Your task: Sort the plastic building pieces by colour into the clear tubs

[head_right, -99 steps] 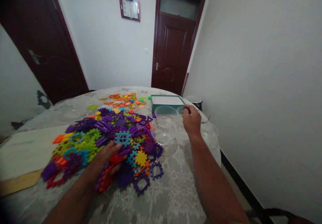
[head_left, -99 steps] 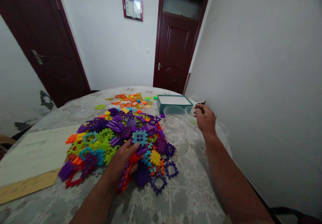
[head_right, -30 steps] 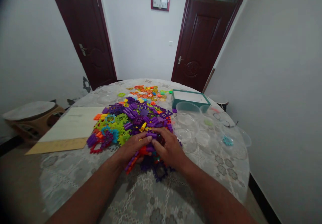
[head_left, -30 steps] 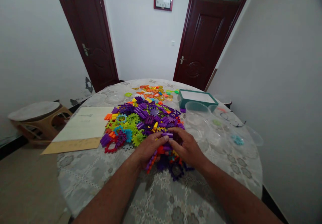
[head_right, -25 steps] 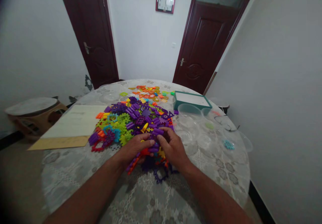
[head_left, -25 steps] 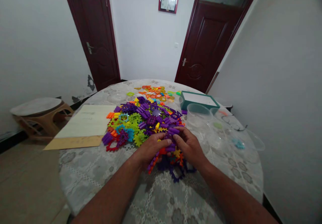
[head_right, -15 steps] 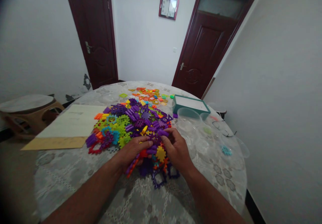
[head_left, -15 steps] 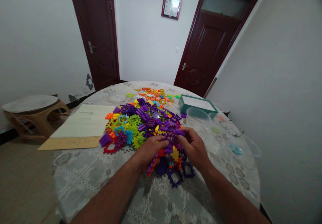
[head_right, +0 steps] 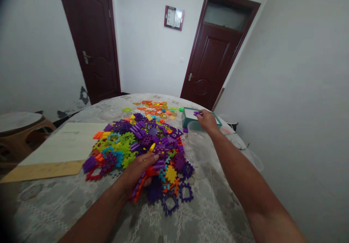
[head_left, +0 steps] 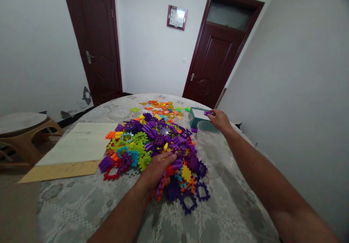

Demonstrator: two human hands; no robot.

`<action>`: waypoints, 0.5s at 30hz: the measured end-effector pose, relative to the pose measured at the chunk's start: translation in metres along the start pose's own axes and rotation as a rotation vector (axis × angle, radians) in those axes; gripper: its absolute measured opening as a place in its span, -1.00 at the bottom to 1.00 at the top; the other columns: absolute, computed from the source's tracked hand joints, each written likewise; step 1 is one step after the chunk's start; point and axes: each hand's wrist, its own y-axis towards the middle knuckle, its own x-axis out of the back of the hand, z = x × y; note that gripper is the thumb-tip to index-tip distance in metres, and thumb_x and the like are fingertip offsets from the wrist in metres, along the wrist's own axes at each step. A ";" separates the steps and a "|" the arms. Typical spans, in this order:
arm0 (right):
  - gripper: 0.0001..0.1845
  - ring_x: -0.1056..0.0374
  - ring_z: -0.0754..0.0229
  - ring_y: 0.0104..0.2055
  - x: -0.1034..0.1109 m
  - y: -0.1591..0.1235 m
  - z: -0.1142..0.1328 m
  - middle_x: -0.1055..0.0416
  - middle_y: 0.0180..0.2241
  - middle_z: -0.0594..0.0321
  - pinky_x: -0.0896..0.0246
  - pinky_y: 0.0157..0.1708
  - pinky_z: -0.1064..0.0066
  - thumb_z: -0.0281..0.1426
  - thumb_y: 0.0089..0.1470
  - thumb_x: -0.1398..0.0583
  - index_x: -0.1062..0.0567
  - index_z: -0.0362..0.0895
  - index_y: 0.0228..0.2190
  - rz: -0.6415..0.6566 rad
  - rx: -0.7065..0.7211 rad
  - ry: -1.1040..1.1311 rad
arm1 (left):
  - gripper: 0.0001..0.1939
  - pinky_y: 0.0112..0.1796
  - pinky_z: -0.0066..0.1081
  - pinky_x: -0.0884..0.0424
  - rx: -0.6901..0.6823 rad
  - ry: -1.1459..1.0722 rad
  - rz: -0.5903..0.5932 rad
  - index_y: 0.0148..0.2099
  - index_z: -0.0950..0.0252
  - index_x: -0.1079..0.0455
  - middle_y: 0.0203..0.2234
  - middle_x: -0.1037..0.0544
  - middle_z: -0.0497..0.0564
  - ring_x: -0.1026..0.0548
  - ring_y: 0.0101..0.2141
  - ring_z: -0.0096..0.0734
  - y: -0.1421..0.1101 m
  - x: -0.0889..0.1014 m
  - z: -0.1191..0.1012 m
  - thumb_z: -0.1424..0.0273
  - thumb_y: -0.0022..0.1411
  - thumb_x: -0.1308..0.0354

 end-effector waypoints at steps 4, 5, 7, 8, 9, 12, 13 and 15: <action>-0.52 -0.55 0.19 -0.26 -0.006 0.024 -0.006 -0.61 0.01 -0.12 -0.34 -0.09 0.39 -0.42 0.29 -0.13 -0.49 -0.36 0.17 -0.055 -0.101 0.052 | -0.44 -0.66 -0.59 -0.15 -0.031 0.022 0.020 -0.09 0.30 -0.51 -0.38 -0.58 0.02 -0.57 -0.43 -0.39 0.000 0.002 -0.001 -0.05 0.10 -0.44; -0.51 -0.55 0.20 -0.27 -0.007 0.023 -0.006 -0.60 0.02 -0.14 -0.35 -0.12 0.39 -0.43 0.30 -0.10 -0.49 -0.37 0.17 -0.059 -0.107 0.066 | -0.45 -0.67 -0.59 -0.16 -0.039 0.025 0.024 -0.12 0.30 -0.50 -0.40 -0.56 0.01 -0.56 -0.43 -0.39 0.000 0.003 0.000 -0.06 0.09 -0.44; -0.52 -0.55 0.20 -0.28 -0.007 0.014 -0.003 -0.59 0.02 -0.12 -0.37 -0.15 0.40 -0.44 0.30 -0.06 -0.52 -0.36 0.14 -0.057 -0.099 0.095 | -0.44 -0.67 -0.58 -0.13 -0.042 0.036 0.042 -0.17 0.30 -0.48 -0.45 -0.54 -0.01 -0.52 -0.48 -0.42 0.000 0.003 0.000 -0.09 0.09 -0.43; -0.54 -0.55 0.20 -0.28 -0.008 0.006 0.000 -0.60 0.00 -0.08 -0.38 -0.17 0.41 -0.43 0.30 -0.06 -0.55 -0.32 0.11 -0.051 -0.086 0.110 | -0.44 -0.67 -0.58 -0.11 -0.037 0.041 0.051 -0.19 0.30 -0.48 -0.47 -0.53 -0.02 -0.50 -0.51 -0.44 -0.001 0.003 0.000 -0.10 0.09 -0.43; -0.56 -0.55 0.21 -0.29 -0.009 -0.006 0.005 -0.62 -0.03 -0.03 -0.39 -0.20 0.42 -0.42 0.29 -0.07 -0.58 -0.27 0.07 -0.035 -0.065 0.127 | -0.44 -0.67 -0.58 -0.10 -0.032 0.043 0.056 -0.19 0.30 -0.48 -0.48 -0.52 -0.02 -0.48 -0.52 -0.46 -0.001 0.003 0.000 -0.10 0.09 -0.43; -0.64 -0.53 0.21 -0.37 -0.013 -0.054 0.024 -0.65 -0.22 0.13 -0.40 -0.28 0.42 -0.36 0.28 -0.12 -0.64 -0.17 -0.03 0.091 0.058 0.200 | -0.44 -0.64 -0.60 -0.10 -0.018 0.034 0.048 -0.19 0.30 -0.49 -0.46 -0.53 -0.02 -0.51 -0.47 -0.45 -0.004 0.000 -0.002 -0.08 0.06 -0.45; -0.66 -0.52 0.20 -0.39 -0.014 -0.072 0.030 -0.65 -0.28 0.17 -0.41 -0.29 0.40 -0.34 0.27 -0.13 -0.65 -0.15 -0.06 0.147 0.126 0.224 | -0.45 -0.63 -0.60 -0.11 -0.016 0.031 0.044 -0.19 0.30 -0.50 -0.44 -0.54 -0.02 -0.53 -0.44 -0.43 -0.004 -0.001 -0.002 -0.08 0.06 -0.46; -0.69 -0.54 0.17 -0.35 -0.013 -0.105 0.038 -0.65 -0.28 0.19 -0.43 -0.21 0.35 -0.34 0.28 -0.14 -0.67 -0.11 -0.11 0.209 0.292 0.234 | -0.46 -0.63 -0.61 -0.11 -0.014 0.037 0.048 -0.19 0.30 -0.50 -0.42 -0.54 -0.02 -0.54 -0.41 -0.42 -0.005 -0.002 -0.003 -0.07 0.06 -0.45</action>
